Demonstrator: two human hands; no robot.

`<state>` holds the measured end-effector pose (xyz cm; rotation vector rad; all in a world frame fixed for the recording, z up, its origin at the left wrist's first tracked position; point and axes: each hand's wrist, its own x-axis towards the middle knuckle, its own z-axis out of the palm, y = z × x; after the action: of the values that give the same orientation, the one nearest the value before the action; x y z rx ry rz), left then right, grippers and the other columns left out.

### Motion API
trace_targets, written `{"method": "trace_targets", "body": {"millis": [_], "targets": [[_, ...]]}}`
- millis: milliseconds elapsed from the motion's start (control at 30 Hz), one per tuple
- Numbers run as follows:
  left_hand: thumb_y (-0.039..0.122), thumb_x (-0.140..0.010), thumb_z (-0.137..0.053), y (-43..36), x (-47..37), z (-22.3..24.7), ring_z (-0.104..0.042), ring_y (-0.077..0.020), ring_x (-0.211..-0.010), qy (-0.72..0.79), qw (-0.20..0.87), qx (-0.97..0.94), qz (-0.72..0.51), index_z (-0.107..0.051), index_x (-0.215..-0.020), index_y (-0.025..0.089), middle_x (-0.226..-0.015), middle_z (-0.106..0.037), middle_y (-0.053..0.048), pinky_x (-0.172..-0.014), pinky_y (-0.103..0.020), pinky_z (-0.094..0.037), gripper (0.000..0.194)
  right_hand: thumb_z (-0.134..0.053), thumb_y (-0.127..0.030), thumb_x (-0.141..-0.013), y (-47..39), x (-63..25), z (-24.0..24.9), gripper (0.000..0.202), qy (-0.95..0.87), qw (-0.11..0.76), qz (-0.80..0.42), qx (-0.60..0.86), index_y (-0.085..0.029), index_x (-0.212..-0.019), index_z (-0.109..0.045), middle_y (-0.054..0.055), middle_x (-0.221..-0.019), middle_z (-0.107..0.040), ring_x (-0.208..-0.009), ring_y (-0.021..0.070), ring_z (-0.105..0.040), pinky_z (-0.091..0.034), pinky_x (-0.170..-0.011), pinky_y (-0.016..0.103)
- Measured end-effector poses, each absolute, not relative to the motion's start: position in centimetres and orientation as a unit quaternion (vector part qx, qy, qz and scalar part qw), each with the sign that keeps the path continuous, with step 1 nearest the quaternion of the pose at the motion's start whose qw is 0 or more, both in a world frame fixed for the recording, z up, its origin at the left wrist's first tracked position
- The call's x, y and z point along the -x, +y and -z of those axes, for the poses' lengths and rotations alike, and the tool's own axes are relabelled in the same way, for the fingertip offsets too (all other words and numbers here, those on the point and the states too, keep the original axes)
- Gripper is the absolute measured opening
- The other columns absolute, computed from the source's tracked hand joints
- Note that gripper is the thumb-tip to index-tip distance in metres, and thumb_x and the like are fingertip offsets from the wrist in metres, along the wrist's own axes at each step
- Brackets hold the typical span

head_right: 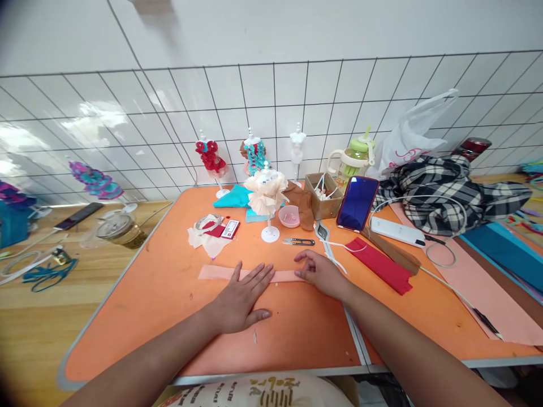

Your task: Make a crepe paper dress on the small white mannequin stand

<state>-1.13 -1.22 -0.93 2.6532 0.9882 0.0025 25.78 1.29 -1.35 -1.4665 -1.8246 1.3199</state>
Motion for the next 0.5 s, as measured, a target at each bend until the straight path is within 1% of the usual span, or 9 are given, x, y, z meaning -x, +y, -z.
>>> {"method": "trace_targets", "body": {"millis": [67, 100, 167, 233, 300, 333, 400, 433, 500], "targets": [[0.054, -0.093, -0.028, -0.9, 0.8, 0.9, -0.031, -0.0273, -0.135, 0.386, 0.164, -0.907, -0.04, -0.006, -0.148, 0.024, -0.148, -0.033, -0.012, -0.108, -0.062, -0.002, 0.067, -0.058, -0.047, -0.078, 1.8, -25.6, 0.8, 0.04, -0.64, 0.251, -0.505, 0.522, -0.018, -0.105, -0.05, -0.008, -0.058, -0.045, -0.052, 0.0102, -0.045, -0.033, -0.052, 0.023], [0.051, -0.094, -0.03, -0.6, 0.6, 0.8, -0.04, -0.0262, -0.129, 0.409, 0.166, -0.895, -0.065, -0.013, -0.147, 0.024, -0.142, -0.044, -0.012, -0.109, -0.06, -0.005, 0.062, -0.058, -0.048, -0.078, 2.1, -25.4, 0.5, 0.042, -0.637, 0.256, -0.514, 0.514, -0.018, -0.106, -0.051, -0.008, -0.058, -0.044, -0.051, 0.0099, -0.044, -0.032, -0.051, 0.023], [0.044, -0.094, -0.036, 0.2, 0.4, 0.6, -0.054, -0.0239, -0.112, 0.444, 0.159, -0.875, -0.107, -0.035, -0.14, 0.026, -0.12, -0.062, -0.009, -0.109, -0.058, -0.008, 0.049, -0.059, -0.05, -0.078, 2.8, -25.1, -0.2, 0.044, -0.639, 0.262, -0.521, 0.502, -0.017, -0.107, -0.053, -0.008, -0.056, -0.041, -0.05, 0.0093, -0.041, -0.03, -0.05, 0.022], [0.037, -0.094, -0.04, 1.0, 0.4, 0.3, -0.059, -0.0218, -0.098, 0.455, 0.139, -0.87, -0.129, -0.056, -0.122, 0.028, -0.098, -0.069, -0.005, -0.108, -0.057, -0.009, 0.033, -0.058, -0.051, -0.078, 3.3, -25.0, -0.6, 0.046, -0.646, 0.252, -0.518, 0.501, -0.017, -0.109, -0.055, -0.008, -0.054, -0.039, -0.049, 0.0092, -0.039, -0.029, -0.048, 0.022], [0.03, -0.093, -0.041, 1.6, 0.6, -0.1, -0.06, -0.0203, -0.092, 0.457, 0.123, -0.87, -0.137, -0.066, -0.104, 0.027, -0.088, -0.07, -0.002, -0.108, -0.055, -0.012, 0.027, -0.055, -0.052, -0.08, 3.5, -25.0, -0.8, 0.045, -0.665, 0.22, -0.496, 0.513, -0.017, -0.109, -0.057, -0.006, -0.056, -0.043, -0.051, 0.0107, -0.043, -0.032, -0.049, 0.023], [0.028, -0.093, -0.041, 1.8, 0.8, -0.2, -0.061, -0.0198, -0.089, 0.456, 0.123, -0.871, -0.135, -0.067, -0.098, 0.026, -0.086, -0.07, -0.003, -0.107, -0.052, -0.017, 0.027, -0.052, -0.052, -0.082, 3.4, -25.0, -0.8, 0.044, -0.681, 0.21, -0.466, 0.524, -0.017, -0.109, -0.059, -0.004, -0.06, -0.049, -0.055, 0.0126, -0.047, -0.035, -0.052, 0.024], [0.026, -0.093, -0.04, 1.9, 1.1, -0.6, -0.061, -0.0192, -0.082, 0.449, 0.14, -0.875, -0.119, -0.068, -0.089, 0.023, -0.082, -0.07, -0.003, -0.098, -0.043, -0.033, 0.029, -0.048, -0.052, -0.084, 2.9, -24.9, -0.8, 0.045, -0.73, 0.212, -0.358, 0.542, -0.018, -0.11, -0.061, 0.005, -0.082, -0.062, -0.077, 0.0189, -0.057, -0.044, -0.068, 0.031], [0.027, -0.093, -0.039, 1.9, 1.2, -0.8, -0.061, -0.0191, -0.079, 0.446, 0.153, -0.875, -0.108, -0.068, -0.086, 0.022, -0.08, -0.07, -0.004, -0.09, -0.039, -0.039, 0.03, -0.047, -0.053, -0.085, 2.6, -24.7, -1.0, 0.046, -0.762, 0.216, -0.292, 0.536, -0.019, -0.113, -0.061, 0.009, -0.098, -0.063, -0.093, 0.0225, -0.057, -0.043, -0.079, 0.036], [0.028, -0.093, -0.037, 1.7, 1.2, -1.1, -0.062, -0.0192, -0.075, 0.447, 0.18, -0.872, -0.089, -0.067, -0.082, 0.021, -0.078, -0.07, -0.004, -0.075, -0.032, -0.043, 0.033, -0.05, -0.056, -0.083, 1.6, -24.1, -1.5, 0.052, -0.825, 0.197, -0.186, 0.496, -0.022, -0.122, -0.057, 0.011, -0.124, -0.056, -0.118, 0.0271, -0.045, -0.032, -0.099, 0.044]]}}
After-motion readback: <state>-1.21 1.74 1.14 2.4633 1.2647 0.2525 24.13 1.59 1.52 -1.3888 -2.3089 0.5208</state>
